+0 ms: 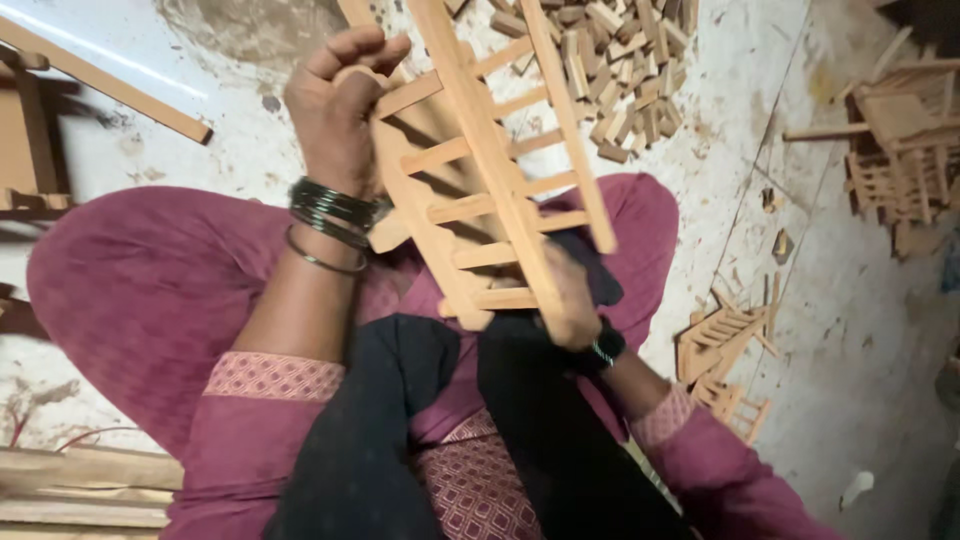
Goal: The person sits on the workshop floor and assembles small wooden chairs, fitting slats and rails into the chair frames by hand. They pick loose wooden parts from a pile on the floor, align each piece with the frame, press it into place, and turn the chair over to work on other sides.
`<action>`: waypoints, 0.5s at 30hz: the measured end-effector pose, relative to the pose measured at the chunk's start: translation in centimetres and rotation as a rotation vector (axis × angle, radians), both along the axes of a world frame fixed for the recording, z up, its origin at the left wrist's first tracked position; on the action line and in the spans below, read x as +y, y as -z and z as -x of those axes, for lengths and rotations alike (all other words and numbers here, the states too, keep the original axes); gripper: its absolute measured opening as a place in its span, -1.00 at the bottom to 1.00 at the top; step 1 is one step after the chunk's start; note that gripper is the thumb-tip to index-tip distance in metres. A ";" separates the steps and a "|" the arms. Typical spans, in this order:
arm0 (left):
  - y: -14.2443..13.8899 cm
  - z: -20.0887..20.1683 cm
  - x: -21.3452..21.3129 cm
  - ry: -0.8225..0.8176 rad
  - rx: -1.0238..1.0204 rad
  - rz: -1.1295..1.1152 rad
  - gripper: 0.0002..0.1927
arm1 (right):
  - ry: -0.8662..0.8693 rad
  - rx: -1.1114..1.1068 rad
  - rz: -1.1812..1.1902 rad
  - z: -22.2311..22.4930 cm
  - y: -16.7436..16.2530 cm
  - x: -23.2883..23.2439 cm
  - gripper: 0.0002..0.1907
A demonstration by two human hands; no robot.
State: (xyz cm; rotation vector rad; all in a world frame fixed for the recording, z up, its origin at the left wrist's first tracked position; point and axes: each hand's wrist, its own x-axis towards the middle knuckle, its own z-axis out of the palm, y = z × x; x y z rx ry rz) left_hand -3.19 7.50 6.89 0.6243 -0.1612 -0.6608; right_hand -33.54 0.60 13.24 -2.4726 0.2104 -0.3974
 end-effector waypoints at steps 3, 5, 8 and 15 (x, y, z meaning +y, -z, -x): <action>-1.4 -1.5 0.4 0.088 -0.171 -0.162 -0.60 | 0.198 0.445 -0.360 1.9 -1.7 1.0 -0.86; -2.3 -1.2 0.4 0.106 -0.270 -0.200 -0.60 | 0.312 0.350 -0.338 2.9 -3.1 0.4 -0.77; -3.1 -0.6 0.2 0.109 -0.388 -0.228 -0.63 | 0.445 0.025 -0.320 2.0 -4.5 -2.8 -0.87; -3.0 -0.8 0.4 0.079 -0.457 -0.235 -0.71 | 0.147 -0.195 0.744 -11.9 -4.3 -13.7 -0.66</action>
